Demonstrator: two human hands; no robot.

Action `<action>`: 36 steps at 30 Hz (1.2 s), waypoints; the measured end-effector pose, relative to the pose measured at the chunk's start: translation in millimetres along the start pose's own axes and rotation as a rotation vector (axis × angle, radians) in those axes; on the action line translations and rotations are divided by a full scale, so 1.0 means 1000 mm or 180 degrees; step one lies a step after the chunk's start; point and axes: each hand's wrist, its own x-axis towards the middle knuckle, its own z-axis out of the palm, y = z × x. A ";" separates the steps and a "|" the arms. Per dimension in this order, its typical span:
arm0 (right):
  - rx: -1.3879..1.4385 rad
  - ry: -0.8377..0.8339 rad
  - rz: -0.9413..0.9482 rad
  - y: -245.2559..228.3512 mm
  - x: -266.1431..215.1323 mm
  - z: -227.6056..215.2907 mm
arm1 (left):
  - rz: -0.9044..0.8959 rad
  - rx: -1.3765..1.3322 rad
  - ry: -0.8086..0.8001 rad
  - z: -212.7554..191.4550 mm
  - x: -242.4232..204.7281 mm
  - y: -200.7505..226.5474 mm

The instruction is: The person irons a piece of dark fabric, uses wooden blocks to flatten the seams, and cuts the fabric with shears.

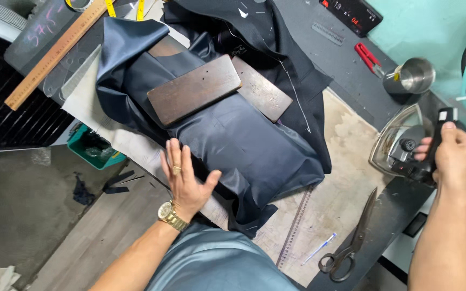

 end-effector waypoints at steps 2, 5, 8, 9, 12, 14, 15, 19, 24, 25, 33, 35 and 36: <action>-0.0036 0.0122 -0.0502 0.009 -0.007 -0.006 | 0.0406 -0.0093 0.0540 -0.010 0.025 -0.007; -0.2287 -0.0049 -0.1464 -0.043 -0.079 -0.010 | 0.0495 0.0125 0.0033 -0.034 0.105 -0.016; -0.2994 -0.0224 -0.1264 -0.034 -0.116 0.009 | 0.0781 0.0374 -0.0984 -0.031 0.149 -0.035; -0.2979 -0.0217 -0.1250 -0.021 -0.116 0.013 | 0.0801 0.0379 -0.0988 -0.031 0.155 -0.040; -0.3560 0.0479 -0.1822 0.004 -0.118 0.020 | 0.1348 0.0683 -0.1312 -0.028 0.176 -0.052; -0.3441 0.0510 -0.1902 -0.002 -0.120 0.021 | 0.1791 0.0366 -0.1179 -0.029 0.186 -0.060; -0.3437 0.0539 -0.1883 0.002 -0.119 0.022 | 0.1822 0.0357 -0.1168 -0.027 0.189 -0.051; -0.3542 0.0654 -0.1852 0.008 -0.119 0.026 | 0.2372 -0.0064 -0.1286 -0.015 0.188 -0.018; -0.3435 0.0599 -0.2111 -0.001 -0.123 0.023 | 0.2522 -0.0708 -0.1232 -0.013 0.142 0.026; -0.3489 0.0683 -0.2150 0.003 -0.121 0.024 | 0.2476 -0.0751 -0.1313 -0.016 0.128 0.033; -0.3585 0.0867 -0.2332 0.026 -0.111 0.022 | 0.0873 0.0593 -0.0749 -0.026 0.092 0.062; -0.3599 0.0947 -0.2305 0.031 -0.109 0.022 | 0.0680 0.0375 -0.0879 -0.025 0.094 0.051; -0.3586 0.0936 -0.2335 0.031 -0.107 0.024 | 0.0657 0.0393 -0.0866 -0.030 0.113 0.034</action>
